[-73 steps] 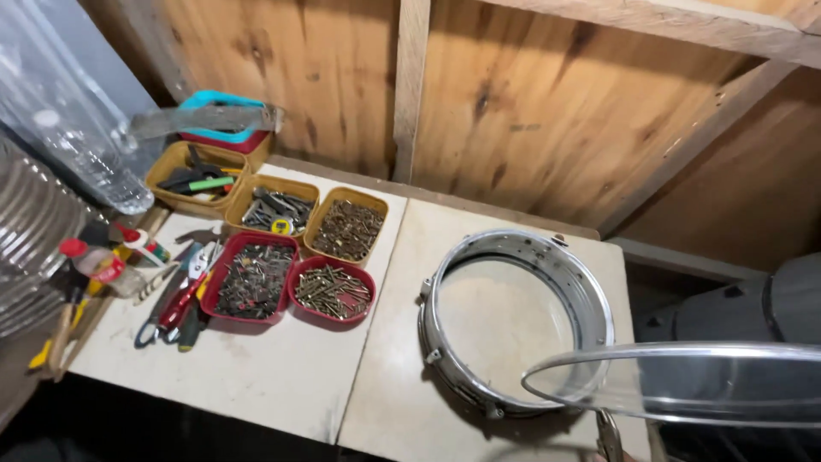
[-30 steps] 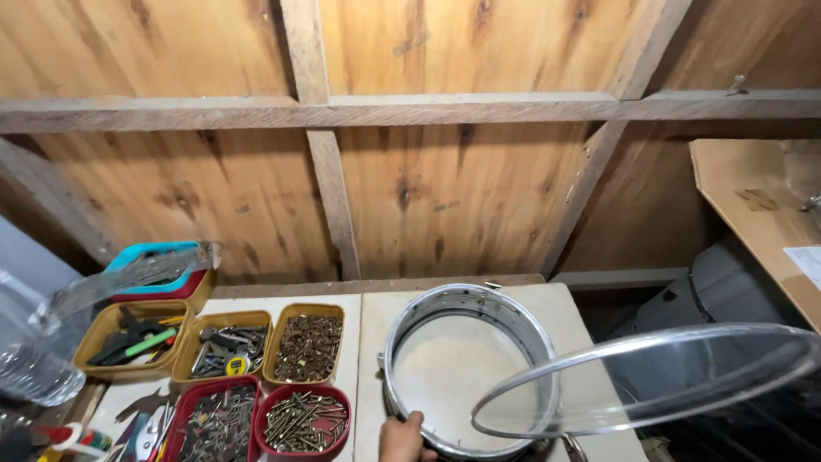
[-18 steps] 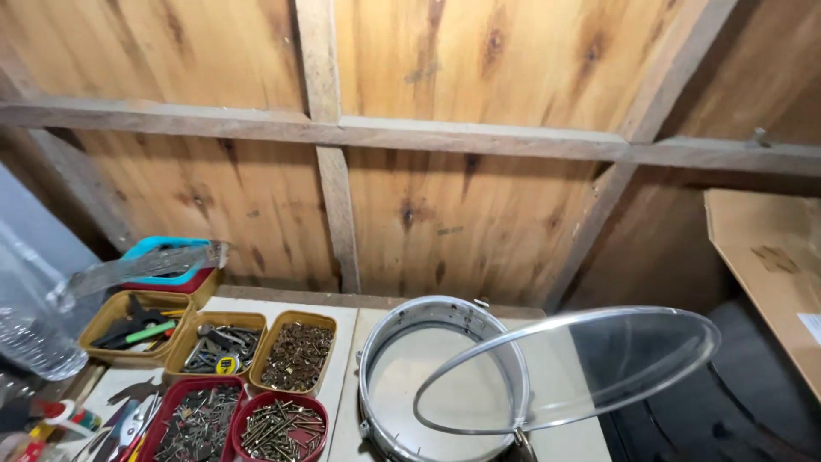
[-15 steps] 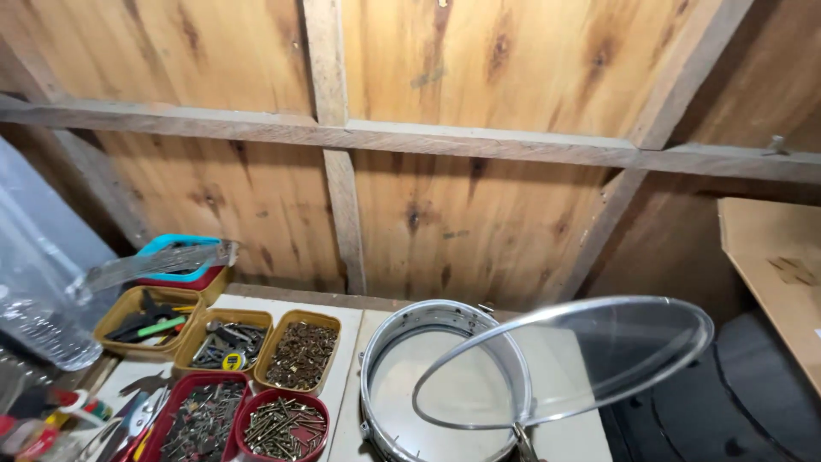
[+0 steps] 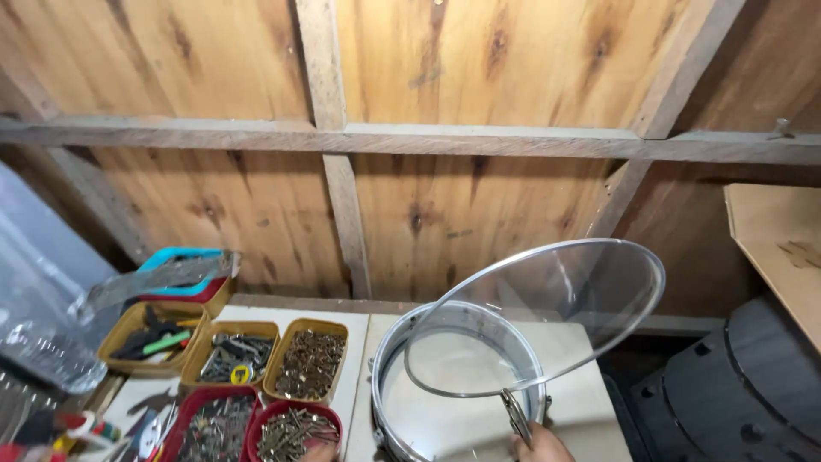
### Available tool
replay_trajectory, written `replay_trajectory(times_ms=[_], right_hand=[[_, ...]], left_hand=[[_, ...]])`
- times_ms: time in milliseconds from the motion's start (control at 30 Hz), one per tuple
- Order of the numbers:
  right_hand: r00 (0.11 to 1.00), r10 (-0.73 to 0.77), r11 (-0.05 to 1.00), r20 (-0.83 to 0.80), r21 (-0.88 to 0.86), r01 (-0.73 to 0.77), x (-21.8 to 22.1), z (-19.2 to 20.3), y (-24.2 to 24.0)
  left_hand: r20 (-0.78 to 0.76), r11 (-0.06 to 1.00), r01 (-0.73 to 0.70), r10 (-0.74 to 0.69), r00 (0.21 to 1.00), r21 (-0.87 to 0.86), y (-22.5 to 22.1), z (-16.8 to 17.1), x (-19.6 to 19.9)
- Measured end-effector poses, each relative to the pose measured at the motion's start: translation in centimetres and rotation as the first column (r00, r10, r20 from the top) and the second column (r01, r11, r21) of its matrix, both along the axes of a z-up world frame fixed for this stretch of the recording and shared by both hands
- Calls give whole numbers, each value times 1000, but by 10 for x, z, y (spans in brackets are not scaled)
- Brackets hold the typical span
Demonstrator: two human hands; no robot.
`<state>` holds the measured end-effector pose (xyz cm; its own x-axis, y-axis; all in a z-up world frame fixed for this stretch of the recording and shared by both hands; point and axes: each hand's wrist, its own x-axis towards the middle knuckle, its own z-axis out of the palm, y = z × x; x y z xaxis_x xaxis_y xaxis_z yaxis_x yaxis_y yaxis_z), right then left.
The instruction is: Repairing a drum by using pliers to seat a drum head onto the shell rim
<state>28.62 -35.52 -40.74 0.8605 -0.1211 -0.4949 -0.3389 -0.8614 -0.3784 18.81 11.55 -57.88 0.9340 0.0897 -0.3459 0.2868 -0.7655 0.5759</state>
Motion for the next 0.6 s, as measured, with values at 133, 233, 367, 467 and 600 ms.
replay_trajectory(times_ms=[133,233,367,467,600], right_hand=[[995,-41,999,88,16,40,1,-13,24],[993,13,992,120,122,-28,-8,6,45],[985,-38,984,168,178,7,-34,44,67],[996,-76,984,39,167,68,-47,71,76],[999,-47,990,8,135,45,-57,87,81]], left_hand=[[-214,810,-435,379,900,-393,-138,367,4],[-161,521,-337,353,922,-784,-141,281,68],[-244,580,-324,215,946,-748,-155,275,93],[-225,411,-273,163,961,-869,-155,239,100],[-301,279,-315,94,949,-907,-154,230,89]])
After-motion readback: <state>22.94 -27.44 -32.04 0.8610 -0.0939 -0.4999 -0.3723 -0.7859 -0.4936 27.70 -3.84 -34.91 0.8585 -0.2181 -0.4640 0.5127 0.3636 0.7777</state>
